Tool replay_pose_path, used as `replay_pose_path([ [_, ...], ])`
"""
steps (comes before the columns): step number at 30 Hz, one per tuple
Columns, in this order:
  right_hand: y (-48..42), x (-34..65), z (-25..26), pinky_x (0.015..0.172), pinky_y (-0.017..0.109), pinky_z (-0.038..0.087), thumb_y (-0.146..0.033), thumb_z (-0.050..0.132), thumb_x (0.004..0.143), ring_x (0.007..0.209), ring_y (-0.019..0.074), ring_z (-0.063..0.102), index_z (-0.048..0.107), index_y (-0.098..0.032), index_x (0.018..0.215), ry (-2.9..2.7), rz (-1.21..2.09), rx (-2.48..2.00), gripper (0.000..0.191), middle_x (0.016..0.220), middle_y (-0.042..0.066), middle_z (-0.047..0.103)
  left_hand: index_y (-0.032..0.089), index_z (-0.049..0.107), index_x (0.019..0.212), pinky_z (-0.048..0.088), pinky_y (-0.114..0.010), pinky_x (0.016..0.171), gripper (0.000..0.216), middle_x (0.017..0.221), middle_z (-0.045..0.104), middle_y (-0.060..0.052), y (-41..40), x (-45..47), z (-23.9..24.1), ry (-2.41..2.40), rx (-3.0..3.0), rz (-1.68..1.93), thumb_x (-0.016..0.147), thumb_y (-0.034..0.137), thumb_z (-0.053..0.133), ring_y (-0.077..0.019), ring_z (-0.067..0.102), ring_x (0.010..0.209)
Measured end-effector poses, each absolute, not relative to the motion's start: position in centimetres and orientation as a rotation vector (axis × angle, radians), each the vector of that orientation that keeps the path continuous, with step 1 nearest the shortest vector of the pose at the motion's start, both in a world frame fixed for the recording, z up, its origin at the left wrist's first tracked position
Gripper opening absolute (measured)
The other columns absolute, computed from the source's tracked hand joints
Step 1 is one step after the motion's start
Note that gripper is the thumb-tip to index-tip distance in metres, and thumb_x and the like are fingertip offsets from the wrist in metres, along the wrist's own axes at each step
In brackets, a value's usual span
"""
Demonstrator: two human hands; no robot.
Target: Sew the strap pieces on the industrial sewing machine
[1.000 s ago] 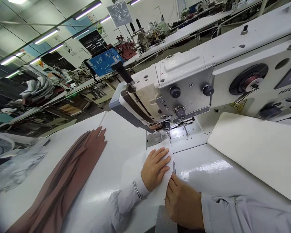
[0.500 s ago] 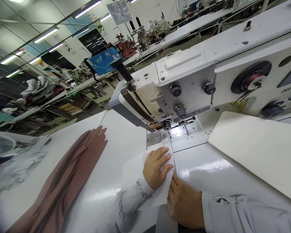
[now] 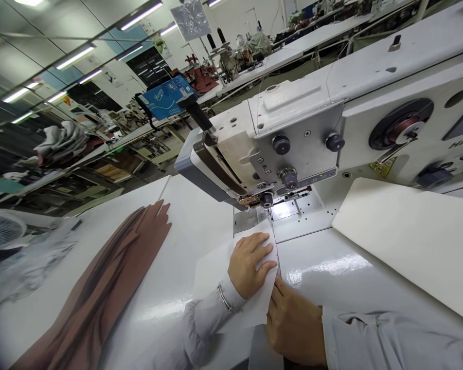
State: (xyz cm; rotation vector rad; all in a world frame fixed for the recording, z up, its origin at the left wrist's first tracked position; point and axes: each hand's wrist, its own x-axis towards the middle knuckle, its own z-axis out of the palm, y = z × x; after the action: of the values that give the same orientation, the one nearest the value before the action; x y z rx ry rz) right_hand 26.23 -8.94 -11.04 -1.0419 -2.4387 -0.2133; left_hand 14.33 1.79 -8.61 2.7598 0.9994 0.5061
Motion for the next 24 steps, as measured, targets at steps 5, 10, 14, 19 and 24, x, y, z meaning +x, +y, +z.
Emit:
replay_pose_path([
  [5,-8.8,26.2,-10.6,0.098,0.048,0.032,-0.01,0.05,0.076,0.094,0.0277,0.058,0.062,-0.009,0.094,-2.395,-0.218,-1.078,0.022,0.09,0.012,0.066,0.022,0.062,0.095,0.037,-0.052,0.093,0.025,0.127,0.053,-0.009,2.0,14.2,-8.7,1.007,2.809,0.432,0.075,0.035,0.067,-0.0299,0.047,0.114],
  [10,-8.7,26.2,-10.1,0.097,0.045,0.035,-0.011,0.05,0.077,0.091,0.0258,0.059,0.062,-0.009,0.095,-2.371,-0.215,-1.071,0.022,0.086,0.012,0.067,0.021,0.062,0.097,0.034,-0.052,0.096,0.029,0.127,0.053,-0.01,2.5,13.9,-8.7,0.948,2.85,0.365,0.074,0.038,0.067,-0.0295,0.047,0.115],
  [14,-8.6,26.1,-9.9,0.096,0.045,0.037,-0.008,0.047,0.077,0.093,0.0244,0.059,0.061,-0.01,0.097,-2.356,-0.241,-1.078,0.025,0.087,0.011,0.066,0.022,0.063,0.098,0.031,-0.051,0.099,0.029,0.127,0.053,-0.009,3.3,13.5,-8.9,0.878,2.883,0.343,0.077,0.043,0.063,-0.0281,0.046,0.116],
  [19,-8.7,26.2,-9.8,0.096,0.045,0.038,-0.009,0.048,0.077,0.095,0.0266,0.059,0.062,-0.008,0.097,-2.364,-0.247,-1.073,0.024,0.089,0.012,0.066,0.023,0.063,0.097,0.029,-0.051,0.1,0.033,0.126,0.054,-0.007,4.1,13.2,-9.2,0.789,2.902,0.322,0.077,0.05,0.061,-0.0275,0.047,0.115],
  [24,-8.7,26.2,-9.8,0.098,0.043,0.038,-0.011,0.049,0.078,0.098,0.0271,0.058,0.061,-0.006,0.101,-2.368,-0.243,-1.076,0.027,0.094,0.014,0.065,0.022,0.058,0.107,0.032,-0.046,0.098,0.045,0.132,0.049,-0.007,4.5,13.6,-8.3,0.841,2.835,0.146,0.074,0.053,0.063,-0.0269,0.044,0.117],
])
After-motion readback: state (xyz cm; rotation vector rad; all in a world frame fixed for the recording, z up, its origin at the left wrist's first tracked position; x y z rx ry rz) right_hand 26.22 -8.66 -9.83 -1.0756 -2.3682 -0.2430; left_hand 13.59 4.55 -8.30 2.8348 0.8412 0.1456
